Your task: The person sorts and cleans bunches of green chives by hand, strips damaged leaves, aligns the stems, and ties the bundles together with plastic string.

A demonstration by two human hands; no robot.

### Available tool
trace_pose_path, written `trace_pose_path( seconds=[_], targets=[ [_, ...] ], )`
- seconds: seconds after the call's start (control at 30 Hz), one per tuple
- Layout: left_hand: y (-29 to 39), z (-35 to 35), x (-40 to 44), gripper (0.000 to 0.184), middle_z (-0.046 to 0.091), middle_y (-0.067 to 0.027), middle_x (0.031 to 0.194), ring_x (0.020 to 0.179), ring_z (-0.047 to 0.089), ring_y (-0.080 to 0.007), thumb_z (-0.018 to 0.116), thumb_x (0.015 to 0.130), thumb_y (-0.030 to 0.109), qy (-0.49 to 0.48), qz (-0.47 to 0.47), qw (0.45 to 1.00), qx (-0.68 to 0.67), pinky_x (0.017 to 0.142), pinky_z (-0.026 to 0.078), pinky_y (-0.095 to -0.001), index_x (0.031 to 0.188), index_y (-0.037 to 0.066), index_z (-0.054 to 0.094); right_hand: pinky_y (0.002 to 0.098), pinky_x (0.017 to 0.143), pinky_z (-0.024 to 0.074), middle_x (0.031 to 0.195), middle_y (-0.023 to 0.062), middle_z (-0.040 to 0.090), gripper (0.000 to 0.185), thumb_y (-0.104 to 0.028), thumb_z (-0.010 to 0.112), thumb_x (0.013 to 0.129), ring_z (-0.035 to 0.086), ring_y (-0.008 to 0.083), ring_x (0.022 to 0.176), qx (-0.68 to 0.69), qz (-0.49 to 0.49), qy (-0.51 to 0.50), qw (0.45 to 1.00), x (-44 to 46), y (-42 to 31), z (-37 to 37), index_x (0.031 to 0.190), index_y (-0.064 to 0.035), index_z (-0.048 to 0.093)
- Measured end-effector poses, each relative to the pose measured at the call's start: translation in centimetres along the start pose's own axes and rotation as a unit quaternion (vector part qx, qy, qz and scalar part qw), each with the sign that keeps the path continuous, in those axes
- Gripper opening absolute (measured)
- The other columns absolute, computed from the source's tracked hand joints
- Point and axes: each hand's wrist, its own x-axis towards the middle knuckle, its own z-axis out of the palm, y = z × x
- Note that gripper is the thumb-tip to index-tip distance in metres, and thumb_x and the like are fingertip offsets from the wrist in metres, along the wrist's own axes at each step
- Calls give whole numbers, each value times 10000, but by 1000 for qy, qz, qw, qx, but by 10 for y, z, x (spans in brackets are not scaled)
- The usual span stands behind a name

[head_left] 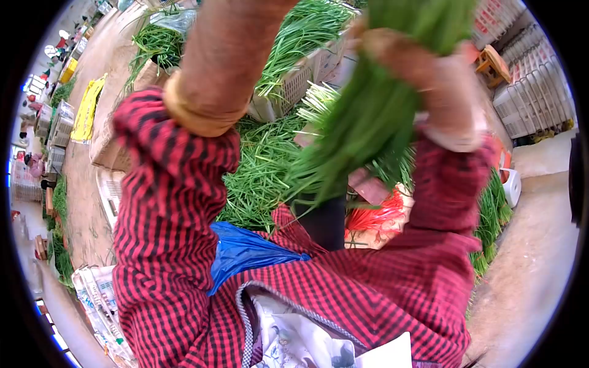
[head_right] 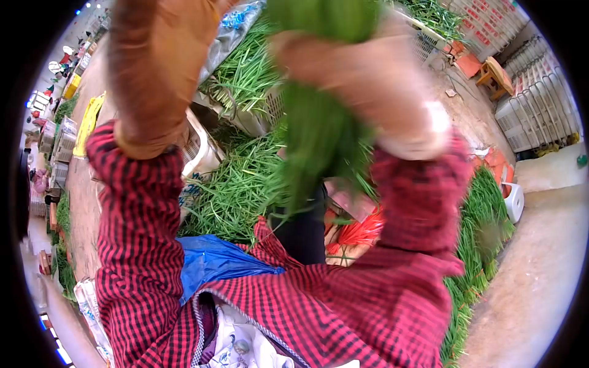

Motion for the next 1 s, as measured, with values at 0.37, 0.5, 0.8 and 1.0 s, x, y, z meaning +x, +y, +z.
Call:
trace_pose_path(
  seconds=[0.37, 0.5, 0.8, 1.0],
  targets=[
    [-250, -36, -156, 289, 648, -24, 776, 734, 613, -123, 777, 830, 231, 63, -406, 882, 231, 702, 501, -274, 1043, 53, 694, 445, 748, 558, 877, 174, 698, 542, -212, 746, 689, 695, 373, 829, -613, 40, -84, 785, 44, 141, -79, 1189, -126, 556],
    [-263, -23, -150, 368, 649, -42, 776, 732, 636, -202, 784, 800, 333, -29, -415, 816, 402, 693, 500, -346, 1067, 94, 698, 458, 748, 551, 861, 178, 701, 450, -227, 713, 705, 692, 374, 828, -579, 109, -152, 794, 47, 206, -51, 1120, -104, 586],
    [-237, -20, -140, 195, 630, -9, 783, 678, 554, -87, 753, 859, 198, 32, -492, 867, 70, 617, 443, -236, 933, 29, 689, 475, 749, 547, 883, 194, 702, 451, -208, 689, 731, 690, 376, 844, -594, 136, -182, 771, 54, 224, -42, 1140, -56, 575],
    [-203, -75, -190, 218, 648, -25, 864, 664, 565, -68, 713, 873, 190, 55, -525, 842, -113, 590, 438, -198, 1029, 54, 643, 490, 815, 531, 1080, 205, 633, 778, -395, 768, 757, 655, 379, 970, -595, 122, -164, 777, 31, 243, -4, 1367, -50, 431]
  ],
)
